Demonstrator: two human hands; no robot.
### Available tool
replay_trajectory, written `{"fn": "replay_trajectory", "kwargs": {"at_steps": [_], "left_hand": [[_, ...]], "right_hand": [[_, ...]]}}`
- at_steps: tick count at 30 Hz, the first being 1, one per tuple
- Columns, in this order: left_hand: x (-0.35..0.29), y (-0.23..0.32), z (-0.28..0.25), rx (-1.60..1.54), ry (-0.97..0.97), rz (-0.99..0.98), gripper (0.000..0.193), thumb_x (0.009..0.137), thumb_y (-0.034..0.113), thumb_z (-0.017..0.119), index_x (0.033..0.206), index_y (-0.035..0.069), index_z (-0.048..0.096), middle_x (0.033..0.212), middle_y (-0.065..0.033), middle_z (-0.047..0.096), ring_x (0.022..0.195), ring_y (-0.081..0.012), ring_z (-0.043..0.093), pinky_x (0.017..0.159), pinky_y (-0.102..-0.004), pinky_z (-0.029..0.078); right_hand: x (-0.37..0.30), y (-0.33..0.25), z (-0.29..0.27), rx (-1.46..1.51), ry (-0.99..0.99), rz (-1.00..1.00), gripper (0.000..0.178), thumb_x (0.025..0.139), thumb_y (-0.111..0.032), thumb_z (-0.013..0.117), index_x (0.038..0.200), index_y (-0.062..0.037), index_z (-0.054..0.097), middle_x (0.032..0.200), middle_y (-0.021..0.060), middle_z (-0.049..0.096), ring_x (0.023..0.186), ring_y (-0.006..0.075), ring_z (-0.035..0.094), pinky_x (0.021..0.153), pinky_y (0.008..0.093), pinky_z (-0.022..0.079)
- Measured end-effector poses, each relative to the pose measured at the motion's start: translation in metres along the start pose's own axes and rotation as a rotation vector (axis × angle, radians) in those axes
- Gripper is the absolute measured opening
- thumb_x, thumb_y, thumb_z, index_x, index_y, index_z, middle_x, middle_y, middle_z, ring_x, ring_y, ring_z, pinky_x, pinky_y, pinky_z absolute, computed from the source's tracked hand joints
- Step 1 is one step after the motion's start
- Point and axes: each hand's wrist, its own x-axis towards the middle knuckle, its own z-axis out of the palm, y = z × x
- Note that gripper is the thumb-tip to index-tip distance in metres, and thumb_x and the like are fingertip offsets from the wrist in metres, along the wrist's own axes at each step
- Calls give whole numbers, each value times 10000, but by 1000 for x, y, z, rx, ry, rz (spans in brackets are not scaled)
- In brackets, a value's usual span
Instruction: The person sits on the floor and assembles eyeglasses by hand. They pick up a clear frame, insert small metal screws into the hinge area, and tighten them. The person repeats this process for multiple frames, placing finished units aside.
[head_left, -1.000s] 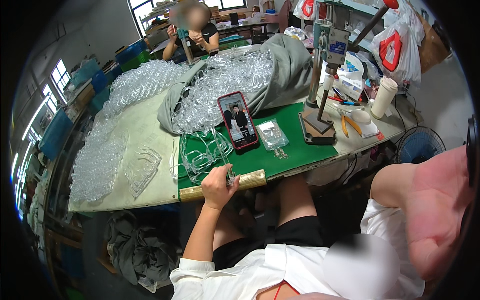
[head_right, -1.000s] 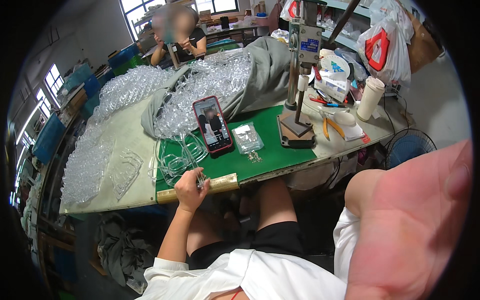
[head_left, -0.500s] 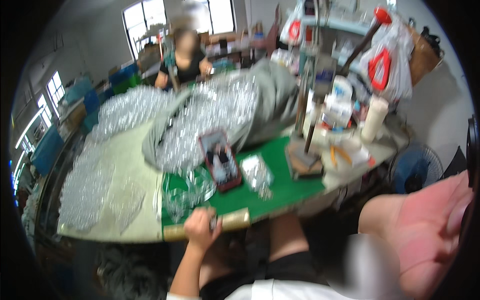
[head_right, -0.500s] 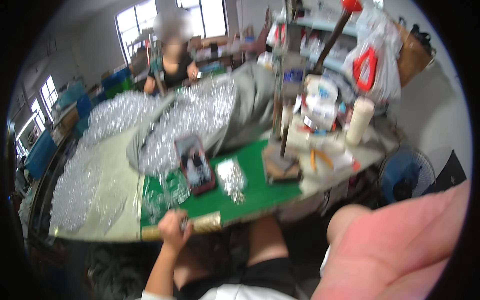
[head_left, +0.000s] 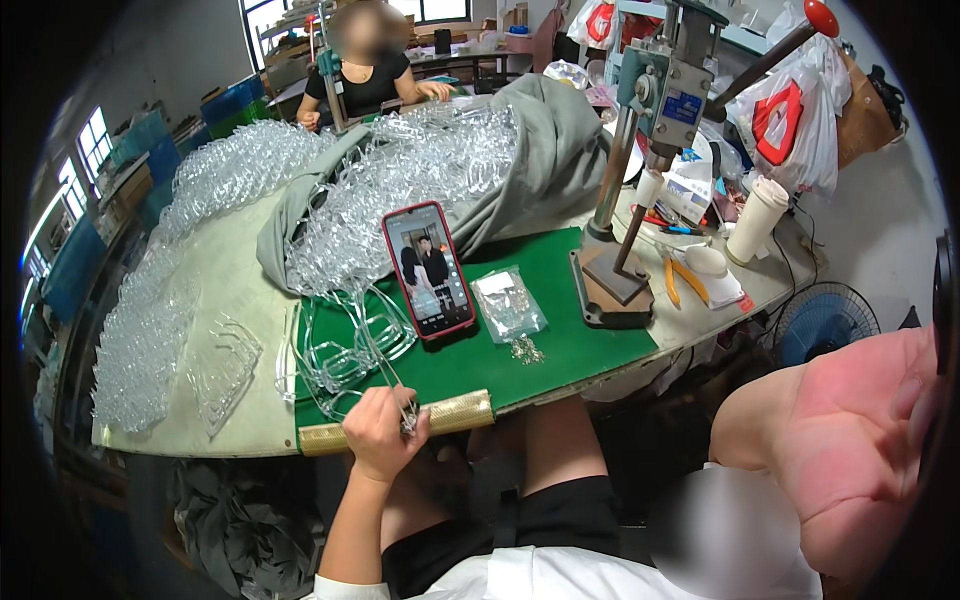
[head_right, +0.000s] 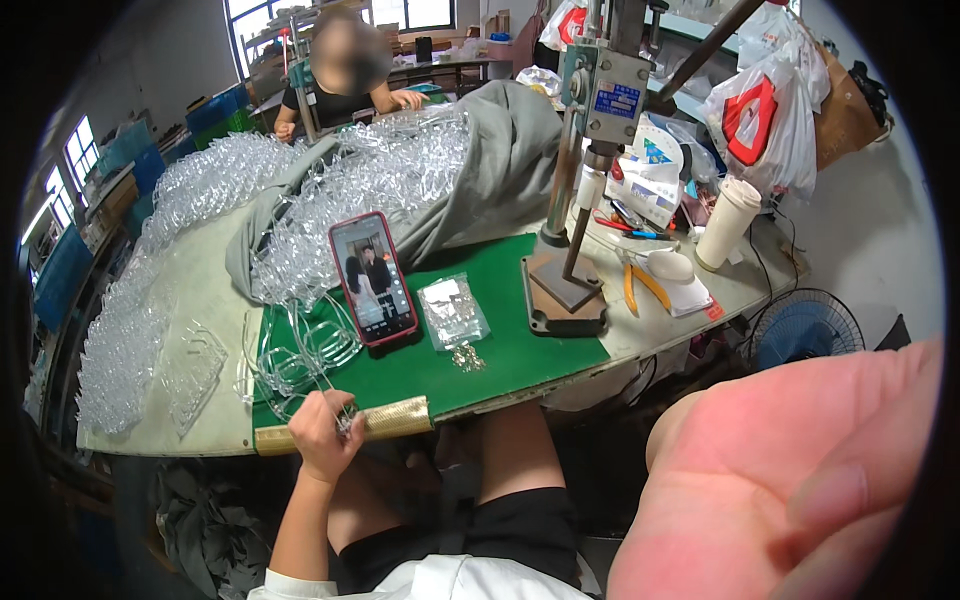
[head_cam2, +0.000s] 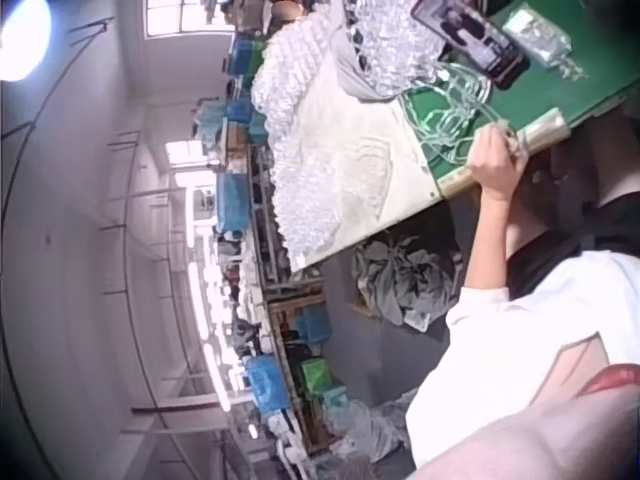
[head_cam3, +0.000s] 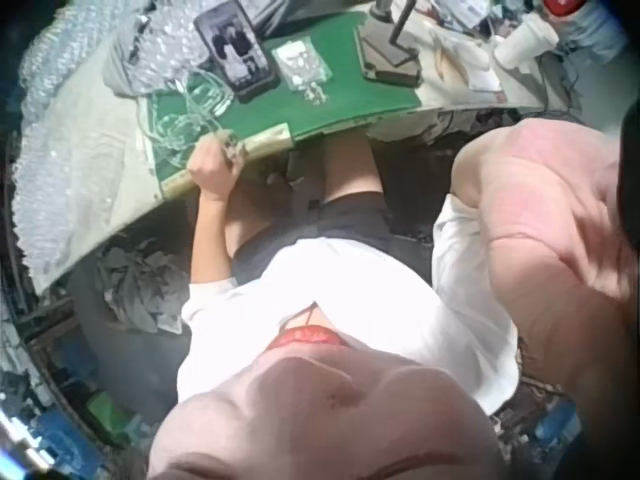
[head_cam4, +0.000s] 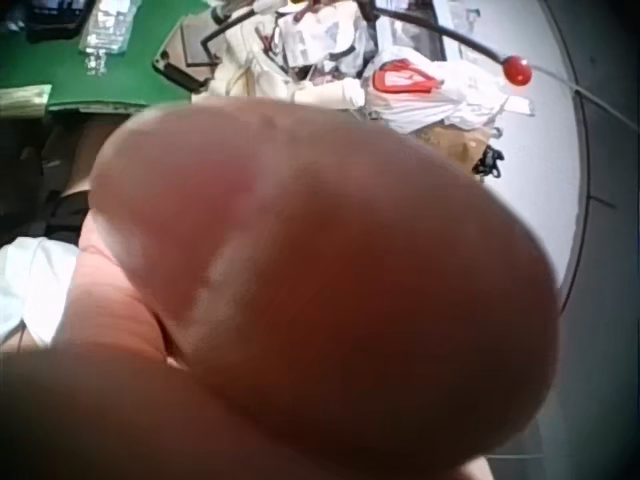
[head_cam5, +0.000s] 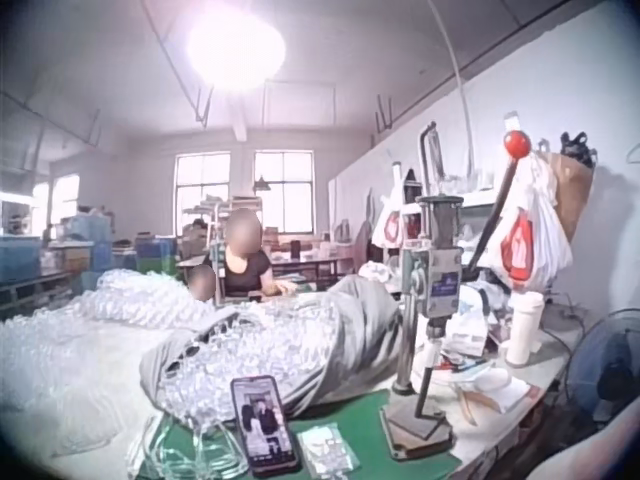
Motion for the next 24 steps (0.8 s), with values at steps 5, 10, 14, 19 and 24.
{"fn": "replay_trajectory", "kwargs": {"at_steps": [5, 10, 14, 19, 24], "left_hand": [[2, -3, 5, -10, 62, 49, 226, 767, 217, 703, 859, 30, 613, 753, -112, 570, 651, -293, 575, 544, -385, 454], [7, -4, 4, 0, 58, 29, 219, 765, 206, 705, 848, 25, 613, 716, -109, 529, 622, -293, 546, 531, -384, 441], [6, 4, 5, -58, 47, -17, 181, 748, 138, 694, 873, 35, 615, 778, -120, 605, 661, -317, 581, 585, -392, 465], [1, 0, 0, -56, 65, -30, 279, 764, 187, 710, 969, 32, 603, 776, -110, 621, 661, -308, 605, 588, -390, 485], [-6, -6, 8, -82, 114, -1, 535, 769, 225, 731, 1186, 11, 472, 807, -108, 657, 682, -294, 651, 610, -385, 521]], "right_hand": [[3, -2, 13, 10, -6, 7, 145, 877, 6, 576, 1022, 0, 561, 858, 87, 561, 680, 141, 493, 612, 243, 400], [5, 3, 27, 3, 13, 34, 146, 879, 9, 576, 1023, -3, 552, 856, 89, 557, 672, 143, 492, 607, 241, 400], [-7, 6, 33, -10, 23, 87, 147, 881, 10, 576, 1023, -5, 544, 855, 91, 554, 666, 144, 490, 603, 239, 401], [-122, -6, 45, -75, -1, 917, 179, 864, 57, 574, 1026, -16, 553, 859, 65, 554, 695, 119, 484, 633, 218, 382], [-192, -44, 45, -80, -408, 1270, 153, 804, 63, 614, 922, -34, 608, 744, 75, 588, 621, 178, 571, 533, 281, 417]]}}
